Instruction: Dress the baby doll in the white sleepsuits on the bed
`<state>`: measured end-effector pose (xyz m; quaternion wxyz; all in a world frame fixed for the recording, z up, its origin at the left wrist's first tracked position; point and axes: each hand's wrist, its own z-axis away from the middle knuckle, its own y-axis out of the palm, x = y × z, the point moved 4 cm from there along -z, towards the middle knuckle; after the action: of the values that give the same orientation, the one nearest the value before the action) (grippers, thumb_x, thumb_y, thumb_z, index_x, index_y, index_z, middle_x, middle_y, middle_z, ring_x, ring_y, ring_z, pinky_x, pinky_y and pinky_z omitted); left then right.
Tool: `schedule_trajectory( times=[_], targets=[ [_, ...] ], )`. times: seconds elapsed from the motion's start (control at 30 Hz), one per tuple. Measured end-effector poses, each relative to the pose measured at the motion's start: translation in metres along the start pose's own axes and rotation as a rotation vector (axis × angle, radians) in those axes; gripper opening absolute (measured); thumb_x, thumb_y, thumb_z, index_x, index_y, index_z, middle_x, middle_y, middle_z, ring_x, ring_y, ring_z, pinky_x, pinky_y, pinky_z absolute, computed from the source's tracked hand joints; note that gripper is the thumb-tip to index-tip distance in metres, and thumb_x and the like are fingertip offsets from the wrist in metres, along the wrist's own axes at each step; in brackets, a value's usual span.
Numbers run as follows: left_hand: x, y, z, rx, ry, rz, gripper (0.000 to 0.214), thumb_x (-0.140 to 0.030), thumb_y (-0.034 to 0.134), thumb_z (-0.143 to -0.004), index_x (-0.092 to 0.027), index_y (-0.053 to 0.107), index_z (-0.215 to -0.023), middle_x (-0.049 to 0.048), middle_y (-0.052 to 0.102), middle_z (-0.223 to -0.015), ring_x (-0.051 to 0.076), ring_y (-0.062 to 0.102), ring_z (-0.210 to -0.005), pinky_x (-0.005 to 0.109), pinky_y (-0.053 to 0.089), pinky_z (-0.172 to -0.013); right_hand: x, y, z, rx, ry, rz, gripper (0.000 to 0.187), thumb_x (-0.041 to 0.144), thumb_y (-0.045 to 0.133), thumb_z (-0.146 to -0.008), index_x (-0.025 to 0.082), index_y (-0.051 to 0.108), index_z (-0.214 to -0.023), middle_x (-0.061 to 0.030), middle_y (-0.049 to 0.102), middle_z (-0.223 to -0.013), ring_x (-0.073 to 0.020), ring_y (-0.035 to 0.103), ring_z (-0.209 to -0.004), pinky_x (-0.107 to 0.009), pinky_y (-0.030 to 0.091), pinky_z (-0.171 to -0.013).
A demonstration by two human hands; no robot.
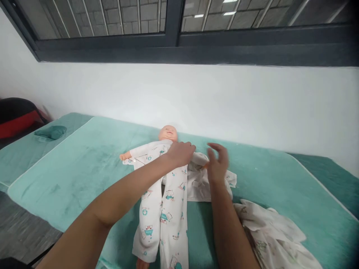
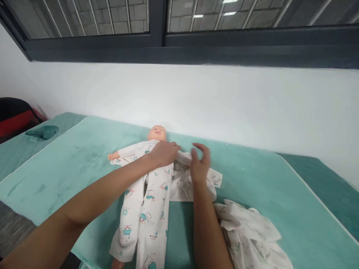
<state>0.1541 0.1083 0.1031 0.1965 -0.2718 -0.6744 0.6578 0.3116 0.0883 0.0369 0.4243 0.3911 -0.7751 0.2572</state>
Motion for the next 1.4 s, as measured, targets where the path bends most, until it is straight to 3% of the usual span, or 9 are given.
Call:
schedule_trajectory(
  times=[0.17, 0.3, 0.5, 0.7, 0.9, 1.03, 1.2, 1.27, 1.4],
  targets=[
    [0.065, -0.002, 0.055, -0.362, -0.092, 0.346, 0.029, -0.034, 0.044, -0.102, -0.023, 0.064, -0.119, 0.0072, 0.068, -0.122, 0.024, 0.061, -0.119, 0.039, 0.049, -0.101, 0.023, 0.061, 0.037, 0.573, -0.097, 0.199, 0.041, 0.051, 0.053, -0.094, 0.028, 0.062, -0.125, -0.0113, 0.059, -0.142, -0.0312, 0.048, -0.137, -0.063, 0.01, -0.123],
    [0.101, 0.032, 0.09, -0.499, -0.207, 0.607, 0.04, -0.044, 0.057, -0.097, -0.021, 0.058, -0.129, 0.0105, 0.058, -0.14, 0.025, 0.053, -0.132, 0.042, 0.042, -0.113, 0.019, 0.066, 0.039, 0.637, -0.078, 0.27, 0.049, 0.058, 0.056, -0.089, 0.029, 0.059, -0.128, -0.0088, 0.051, -0.151, -0.0318, 0.039, -0.145, -0.065, 0.007, -0.122],
    [0.085, 0.037, 0.096, -0.599, -0.108, 0.45, 0.026, -0.046, 0.06, -0.095, -0.022, 0.061, -0.105, 0.0107, 0.06, -0.132, 0.026, 0.053, -0.127, 0.044, 0.043, -0.108, 0.027, 0.063, 0.039, 0.661, -0.105, 0.237, 0.034, 0.054, 0.064, -0.086, 0.03, 0.061, -0.11, -0.0056, 0.048, -0.151, -0.0301, 0.04, -0.141, -0.057, 0.018, -0.119],
    [0.066, 0.031, 0.099, -0.431, -0.091, 0.054, 0.037, -0.04, 0.033, -0.106, -0.02, 0.06, -0.091, 0.0102, 0.066, -0.096, 0.024, 0.059, -0.099, 0.041, 0.042, -0.093, 0.047, 0.062, 0.051, 0.498, -0.255, 0.344, 0.031, 0.05, 0.07, -0.084, 0.024, 0.057, -0.075, -0.0073, 0.06, -0.116, -0.0282, 0.05, -0.112, -0.048, 0.035, -0.103],
    [0.069, 0.031, 0.107, -0.311, -0.161, 0.001, 0.045, -0.044, 0.029, -0.107, -0.019, 0.063, -0.091, 0.0095, 0.068, -0.085, 0.023, 0.061, -0.086, 0.039, 0.04, -0.089, 0.047, 0.052, 0.056, 0.635, -0.197, 0.295, 0.047, 0.055, 0.061, -0.089, 0.024, 0.04, -0.062, 0.0011, 0.049, -0.063, -0.0185, 0.048, -0.069, -0.034, 0.039, -0.074],
    [0.078, 0.026, 0.127, -0.209, -0.194, 0.123, 0.044, -0.054, 0.037, -0.103, -0.02, 0.064, -0.097, 0.0047, 0.068, -0.083, 0.023, 0.062, -0.083, 0.035, 0.042, -0.082, 0.031, 0.033, 0.061, 0.795, 0.041, 0.346, 0.047, 0.061, 0.053, -0.091, 0.023, 0.046, -0.064, 0.0028, 0.049, -0.058, -0.0162, 0.048, -0.06, -0.03, 0.036, -0.063],
    [0.089, 0.026, 0.168, -0.018, -0.174, 0.434, 0.057, -0.062, 0.071, -0.08, -0.023, 0.059, -0.119, 0.0034, 0.067, -0.115, 0.023, 0.063, -0.099, 0.03, 0.046, -0.078, 0.031, 0.009, 0.085, 1.021, 0.025, 0.294, 0.041, 0.055, 0.074, -0.071, 0.024, 0.062, -0.094, -0.0014, 0.064, -0.092, -0.0241, 0.058, -0.088, -0.033, 0.045, -0.075],
    [0.086, 0.026, 0.179, 0.01, -0.146, 0.39, 0.06, -0.057, 0.075, -0.077, -0.022, 0.057, -0.121, 0.0058, 0.064, -0.121, 0.026, 0.062, -0.108, 0.032, 0.046, -0.086, 0.031, 0.003, 0.093, 0.958, 0.004, 0.313, 0.044, 0.052, 0.079, -0.064, 0.023, 0.063, -0.094, -0.0032, 0.064, -0.097, -0.0261, 0.058, -0.094, -0.035, 0.046, -0.079],
    [0.063, 0.027, 0.187, -0.034, -0.062, 0.046, 0.019, -0.033, 0.062, -0.092, -0.019, 0.06, -0.106, 0.0106, 0.067, -0.11, 0.029, 0.062, -0.11, 0.041, 0.039, -0.102, 0.032, 0.003, 0.108, 0.774, -0.037, 0.413, 0.027, 0.044, 0.066, -0.073, 0.023, 0.05, -0.066, -0.0014, 0.058, -0.073, -0.0218, 0.054, -0.076, -0.032, 0.039, -0.07]
  ],
)
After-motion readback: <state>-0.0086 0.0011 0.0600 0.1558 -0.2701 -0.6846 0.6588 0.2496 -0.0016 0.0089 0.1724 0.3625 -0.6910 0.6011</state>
